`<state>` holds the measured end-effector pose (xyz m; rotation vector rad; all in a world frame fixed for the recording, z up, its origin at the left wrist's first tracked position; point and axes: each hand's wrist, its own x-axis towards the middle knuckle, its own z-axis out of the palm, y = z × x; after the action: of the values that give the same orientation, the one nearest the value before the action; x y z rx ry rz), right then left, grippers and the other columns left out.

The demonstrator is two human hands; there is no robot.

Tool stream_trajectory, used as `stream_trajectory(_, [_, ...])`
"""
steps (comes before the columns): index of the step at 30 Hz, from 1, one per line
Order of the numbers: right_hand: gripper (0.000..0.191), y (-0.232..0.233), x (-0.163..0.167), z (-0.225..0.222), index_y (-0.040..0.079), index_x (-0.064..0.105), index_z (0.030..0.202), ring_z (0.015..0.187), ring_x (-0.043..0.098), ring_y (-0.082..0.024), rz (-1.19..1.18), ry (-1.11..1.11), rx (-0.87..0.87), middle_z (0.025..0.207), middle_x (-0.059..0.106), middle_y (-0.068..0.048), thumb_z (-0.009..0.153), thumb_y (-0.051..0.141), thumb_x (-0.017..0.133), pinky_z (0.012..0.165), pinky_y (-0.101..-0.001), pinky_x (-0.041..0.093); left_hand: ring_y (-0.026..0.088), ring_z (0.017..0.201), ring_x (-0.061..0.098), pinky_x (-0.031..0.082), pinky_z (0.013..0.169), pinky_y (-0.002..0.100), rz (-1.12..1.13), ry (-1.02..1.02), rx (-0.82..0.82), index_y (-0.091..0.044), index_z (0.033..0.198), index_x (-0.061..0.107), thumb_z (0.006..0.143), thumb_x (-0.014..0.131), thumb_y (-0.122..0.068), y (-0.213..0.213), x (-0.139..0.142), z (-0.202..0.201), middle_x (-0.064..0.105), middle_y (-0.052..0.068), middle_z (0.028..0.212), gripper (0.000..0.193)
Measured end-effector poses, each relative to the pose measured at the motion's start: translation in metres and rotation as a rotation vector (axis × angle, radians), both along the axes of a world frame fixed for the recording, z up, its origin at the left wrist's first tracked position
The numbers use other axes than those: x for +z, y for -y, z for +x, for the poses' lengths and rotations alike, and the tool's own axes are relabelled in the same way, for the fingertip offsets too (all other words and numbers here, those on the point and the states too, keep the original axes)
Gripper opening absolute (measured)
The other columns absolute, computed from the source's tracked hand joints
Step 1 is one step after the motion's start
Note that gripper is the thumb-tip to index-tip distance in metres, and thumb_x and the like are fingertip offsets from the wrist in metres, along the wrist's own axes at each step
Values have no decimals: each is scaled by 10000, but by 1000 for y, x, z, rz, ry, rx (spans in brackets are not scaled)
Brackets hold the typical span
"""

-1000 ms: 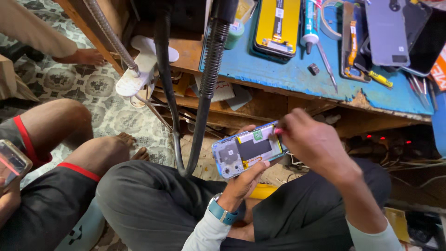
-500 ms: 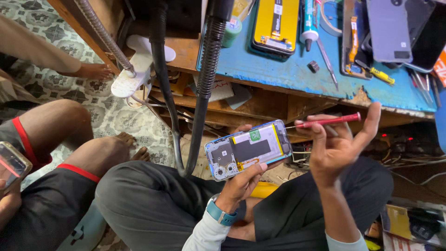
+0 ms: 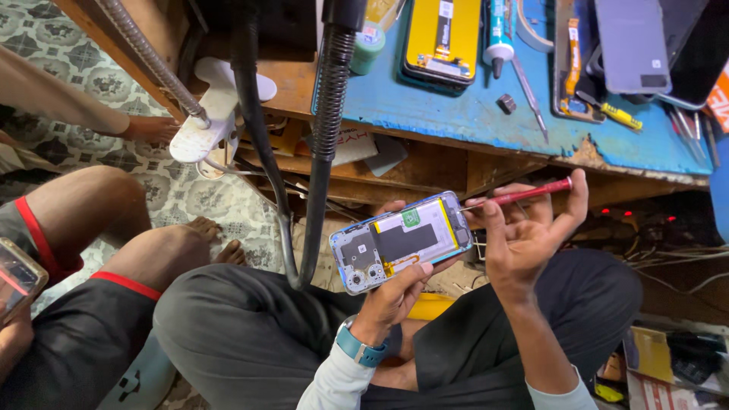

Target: The person holds a disassembled smartphone and uses a red plastic pry tool to carefully separate the screen assembly from the phone's frame. They work along the edges of the device to release the adhesive or clips holding the components together.

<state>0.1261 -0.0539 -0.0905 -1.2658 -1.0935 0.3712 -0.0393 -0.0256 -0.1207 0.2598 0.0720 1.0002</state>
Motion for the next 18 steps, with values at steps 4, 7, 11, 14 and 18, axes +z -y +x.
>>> stream_trajectory(4, [872, 0, -1, -2, 205, -21, 1639, 980, 706, -220, 26, 15, -17, 1195, 575, -172, 1129, -112, 612, 854, -337, 678, 383, 1390, 509, 492, 1110, 610, 5, -21, -3, -163, 1553, 231, 819, 601, 160, 1, -1, 1, 472, 166, 1451, 882])
stream_trajectory(7, [872, -2, -1, -1, 207, -42, 1622, 1021, 709, -221, -13, 77, -24, 1282, 572, -180, 1121, -103, 601, 884, -336, 682, 372, 1412, 502, 486, 1139, 612, 37, -32, 28, -149, 1552, 233, 837, 596, 165, 3, -5, 4, 471, 169, 1452, 861])
stream_trajectory(11, [901, -4, 2, 4, 182, -10, 1664, 1009, 704, -206, -46, -206, 70, 1236, 574, -139, 1072, -87, 614, 918, -339, 664, 364, 1438, 486, 470, 1166, 624, 71, -26, 41, -146, 1548, 240, 846, 583, 176, 5, -8, 7, 458, 162, 1463, 846])
stream_trajectory(14, [871, -4, 6, 8, 158, 46, 1656, 1035, 706, -207, -132, -276, 79, 1194, 596, -141, 1046, -78, 622, 907, -325, 642, 381, 1420, 477, 463, 1131, 640, -32, 38, -17, -162, 1539, 242, 815, 568, 177, 5, -8, 9, 450, 161, 1473, 863])
stream_trajectory(18, [858, 3, 9, 6, 145, 72, 1672, 1016, 702, -188, -125, -356, 19, 1203, 596, -117, 1042, -49, 621, 886, -310, 640, 399, 1422, 470, 453, 1127, 646, -40, 79, -62, -180, 1526, 246, 809, 568, 182, 6, -6, 6, 446, 167, 1486, 866])
